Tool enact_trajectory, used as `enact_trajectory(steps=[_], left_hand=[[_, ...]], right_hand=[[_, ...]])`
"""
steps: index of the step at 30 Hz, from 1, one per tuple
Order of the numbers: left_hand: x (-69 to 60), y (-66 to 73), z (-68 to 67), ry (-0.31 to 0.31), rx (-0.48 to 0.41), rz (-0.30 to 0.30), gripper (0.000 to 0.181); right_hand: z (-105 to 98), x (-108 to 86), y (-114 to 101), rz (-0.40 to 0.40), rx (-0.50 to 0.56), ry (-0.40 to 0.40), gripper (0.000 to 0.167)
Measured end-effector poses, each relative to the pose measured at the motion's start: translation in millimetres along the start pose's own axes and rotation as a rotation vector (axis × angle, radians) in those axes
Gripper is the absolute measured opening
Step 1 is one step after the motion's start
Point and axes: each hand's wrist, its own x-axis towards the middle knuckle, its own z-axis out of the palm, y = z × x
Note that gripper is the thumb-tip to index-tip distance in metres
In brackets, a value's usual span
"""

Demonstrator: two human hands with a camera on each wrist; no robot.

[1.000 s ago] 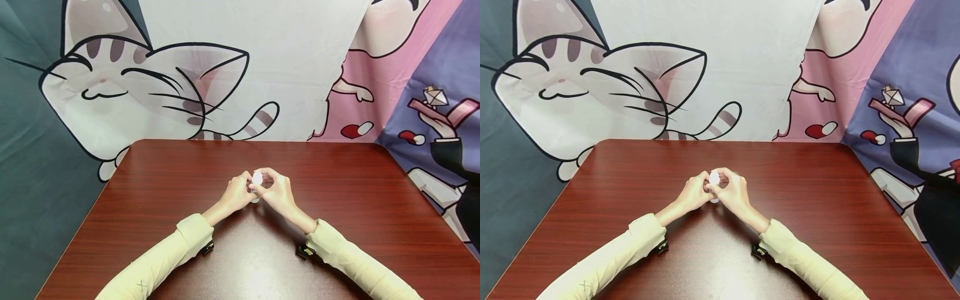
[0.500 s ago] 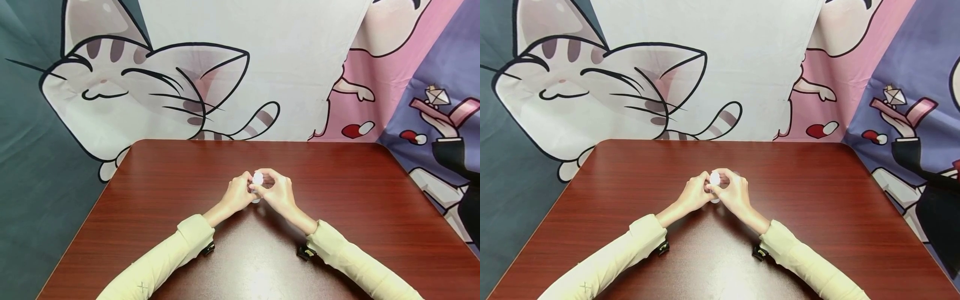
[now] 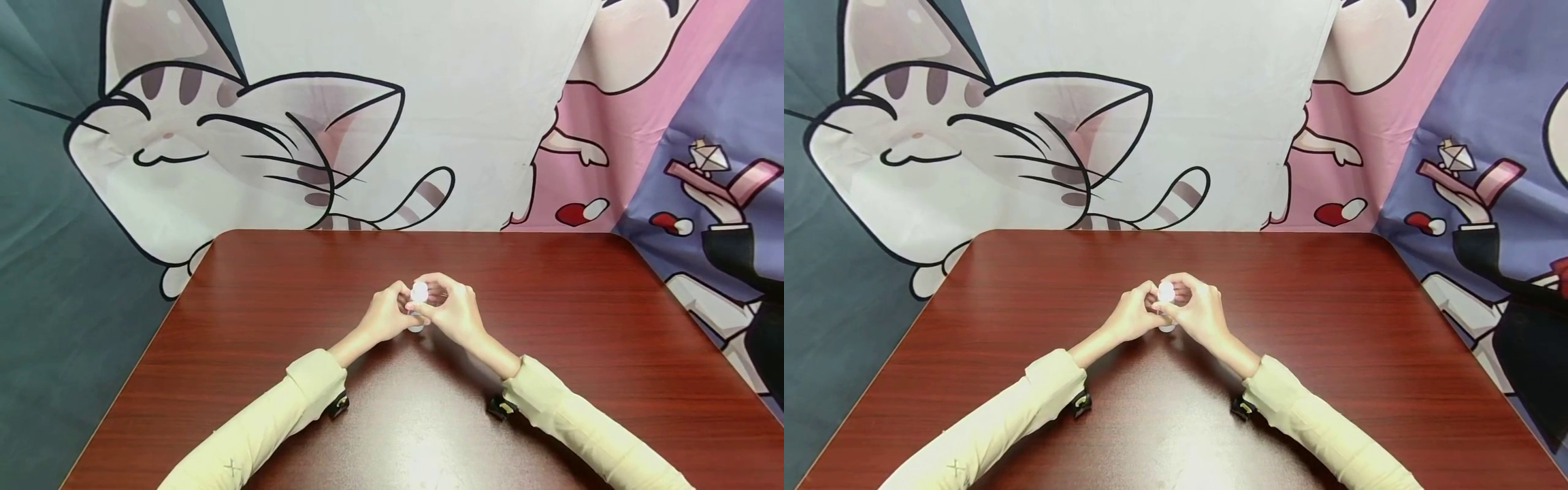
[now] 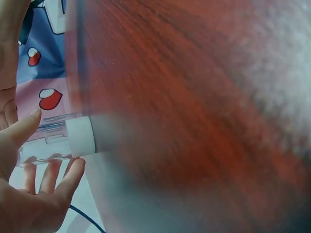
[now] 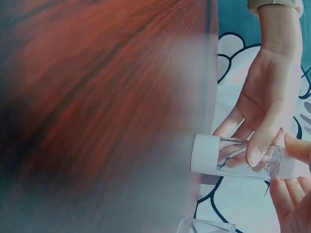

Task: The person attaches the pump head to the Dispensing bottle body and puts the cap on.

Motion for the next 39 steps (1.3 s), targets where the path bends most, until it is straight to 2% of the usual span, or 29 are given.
enact_trajectory(steps=[9,14,27,35,39], left_hand=[[0.9,-5.0,2.9,-0.008,-0.075,0.02,0.041],[0.3,-5.8,3.9,-0.008,-0.076,0.028,0.042],[-0.2,-5.8,4.1,0.005,-0.053,0.007,0.042],[-0.6,-4.1,3.2,-0.002,-0.04,-0.005,0.043],[-0.5,-3.7,3.4,0.001,-0.034,0.007,0.043]], right_hand=[[-0.5,-0.2,3.1,0.007,0.028,-0.023,0.039],[-2.8,0.4,5.2,0.005,0.06,-0.053,0.04],[-12.4,2.2,11.3,0.008,0.131,-0.189,0.042],[-16.7,4.4,8.1,-0.025,0.102,-0.22,0.041],[-18.8,5.3,8.6,-0.001,0.081,-0.224,0.041]])
